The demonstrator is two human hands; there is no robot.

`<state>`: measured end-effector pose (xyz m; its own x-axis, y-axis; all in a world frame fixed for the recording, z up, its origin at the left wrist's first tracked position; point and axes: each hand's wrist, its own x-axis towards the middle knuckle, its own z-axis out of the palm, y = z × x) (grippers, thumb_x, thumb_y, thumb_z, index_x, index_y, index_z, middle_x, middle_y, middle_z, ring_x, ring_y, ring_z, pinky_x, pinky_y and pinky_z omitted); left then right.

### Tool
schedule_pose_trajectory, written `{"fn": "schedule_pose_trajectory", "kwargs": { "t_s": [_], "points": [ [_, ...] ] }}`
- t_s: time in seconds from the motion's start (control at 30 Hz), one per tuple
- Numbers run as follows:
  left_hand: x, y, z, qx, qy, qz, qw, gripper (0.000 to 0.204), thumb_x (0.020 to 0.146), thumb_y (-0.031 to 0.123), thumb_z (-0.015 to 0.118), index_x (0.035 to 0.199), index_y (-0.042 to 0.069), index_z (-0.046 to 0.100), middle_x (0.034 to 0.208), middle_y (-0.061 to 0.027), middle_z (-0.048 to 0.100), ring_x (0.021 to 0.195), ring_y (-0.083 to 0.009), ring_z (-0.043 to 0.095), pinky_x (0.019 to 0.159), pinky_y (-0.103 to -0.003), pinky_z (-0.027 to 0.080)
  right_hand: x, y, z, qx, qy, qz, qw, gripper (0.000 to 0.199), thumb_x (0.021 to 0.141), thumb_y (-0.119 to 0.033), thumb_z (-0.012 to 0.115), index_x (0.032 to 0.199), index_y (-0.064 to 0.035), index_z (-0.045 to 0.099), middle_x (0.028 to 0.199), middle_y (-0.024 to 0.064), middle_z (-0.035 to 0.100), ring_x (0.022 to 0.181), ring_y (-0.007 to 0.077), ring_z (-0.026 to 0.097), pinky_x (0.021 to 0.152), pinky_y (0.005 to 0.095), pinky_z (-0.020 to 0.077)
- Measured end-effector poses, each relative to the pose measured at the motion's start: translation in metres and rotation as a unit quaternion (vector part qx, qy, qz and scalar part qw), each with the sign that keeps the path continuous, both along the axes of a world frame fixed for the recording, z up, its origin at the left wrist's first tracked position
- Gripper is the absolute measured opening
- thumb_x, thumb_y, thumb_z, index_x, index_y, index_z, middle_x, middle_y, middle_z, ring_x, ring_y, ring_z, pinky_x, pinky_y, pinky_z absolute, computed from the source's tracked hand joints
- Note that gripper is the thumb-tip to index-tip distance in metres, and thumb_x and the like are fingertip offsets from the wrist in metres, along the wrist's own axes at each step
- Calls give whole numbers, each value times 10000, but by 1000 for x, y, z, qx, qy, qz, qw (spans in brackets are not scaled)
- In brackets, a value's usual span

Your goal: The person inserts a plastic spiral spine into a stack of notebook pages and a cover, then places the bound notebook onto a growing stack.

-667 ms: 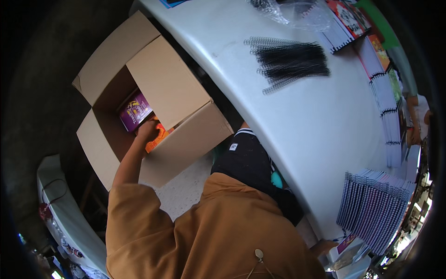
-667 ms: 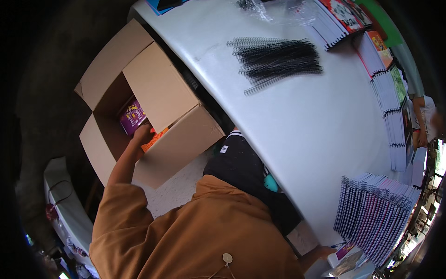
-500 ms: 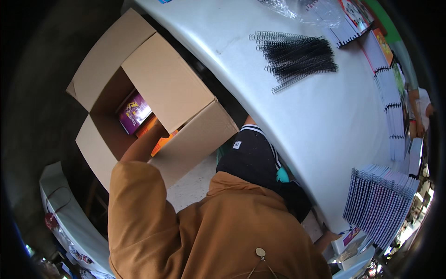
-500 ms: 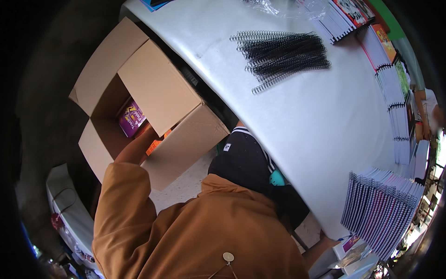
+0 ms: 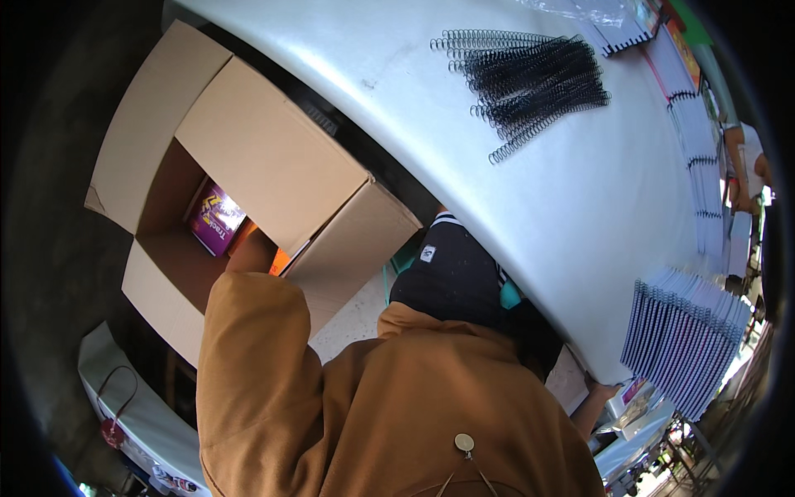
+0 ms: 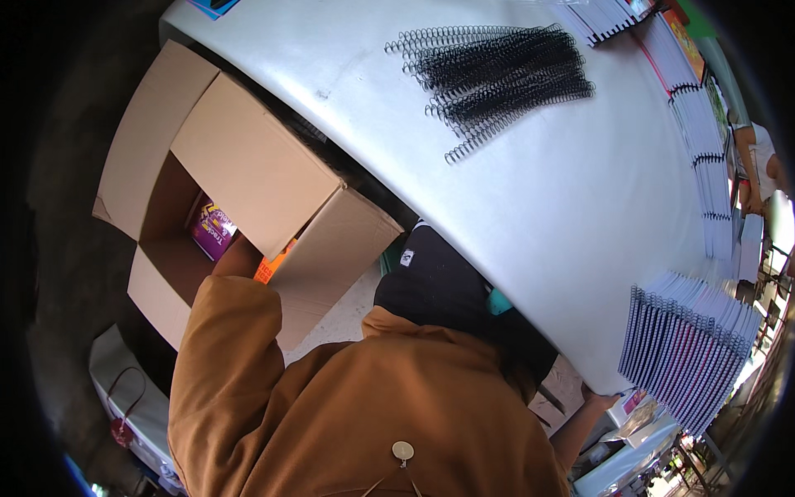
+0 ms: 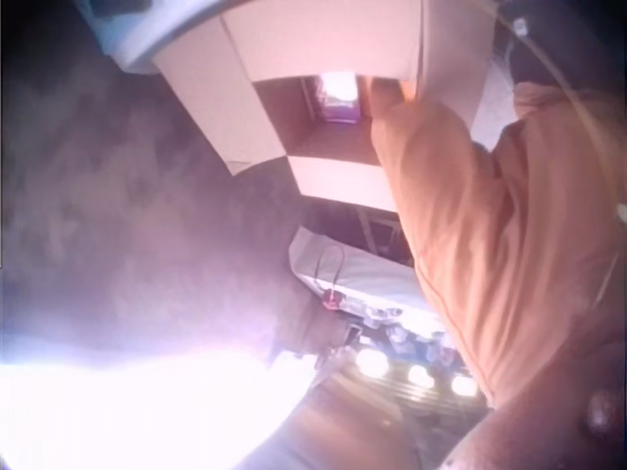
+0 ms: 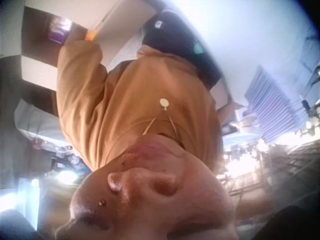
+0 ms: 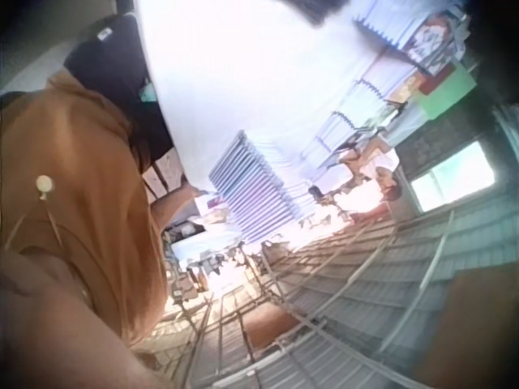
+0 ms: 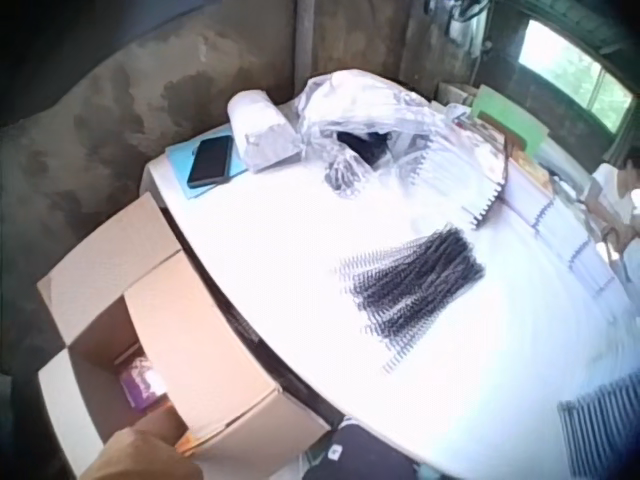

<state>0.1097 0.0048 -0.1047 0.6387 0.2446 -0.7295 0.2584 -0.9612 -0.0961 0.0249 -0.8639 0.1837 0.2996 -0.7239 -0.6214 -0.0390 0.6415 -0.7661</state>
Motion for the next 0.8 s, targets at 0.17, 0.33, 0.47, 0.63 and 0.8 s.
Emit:
{"fn": "schedule_pose_trajectory", "kwargs": {
  "t_s": [0.17, 0.33, 0.47, 0.63, 0.8],
  "points": [
    [-4, 6, 11, 19, 9, -33, 999, 608, 622, 258, 706, 1181, 108, 520, 1249, -92, 494, 1195, -224, 422, 947, -411, 314, -5, -10, -7, 8, 4, -3, 1000, 644, 803, -480, 464, 1336, -153, 312, 1357, 105, 337, 1244, 312, 339, 1029, 527, 221],
    [-12, 12, 38, 43, 12, -68, 997, 600, 613, 240, 702, 1169, 100, 527, 1239, -87, 502, 1187, -226, 429, 932, -405, 322, -17, -31, -19, 14, 0, 0, 1000, 654, 795, -460, 508, 1339, -164, 296, 1351, 106, 331, 1231, 314, 355, 1022, 534, 227],
    [-23, 15, 72, 61, 11, -98, 993, 593, 606, 226, 700, 1160, 94, 533, 1230, -83, 508, 1179, -227, 434, 920, -400, 328, -28, -56, -23, -24, -1, 14, 1000, 668, 789, -444, 544, 1341, -173, 284, 1345, 107, 325, 1222, 316, 367, 1017, 539, 233],
    [-45, 15, 131, 97, 2, -127, 987, 585, 598, 208, 697, 1148, 87, 540, 1220, -78, 516, 1170, -228, 440, 905, -394, 336, -13, 32, -56, -156, -61, 79, 983, 700, 784, -654, 443, 1244, -127, 426, 1155, 109, 542, 964, 276, 567, 720, 427, 501],
    [-59, -18, 229, 96, -134, -160, 973, 577, 589, 191, 694, 1136, 79, 548, 1209, -74, 524, 1161, -229, 447, 890, -389, 344, 17, 239, 34, 123, 188, 245, 943, 900, 752, -627, 528, 1349, -7, 265, 1340, 149, 354, 1129, 278, 412, 948, 388, 336]
  ]
}}
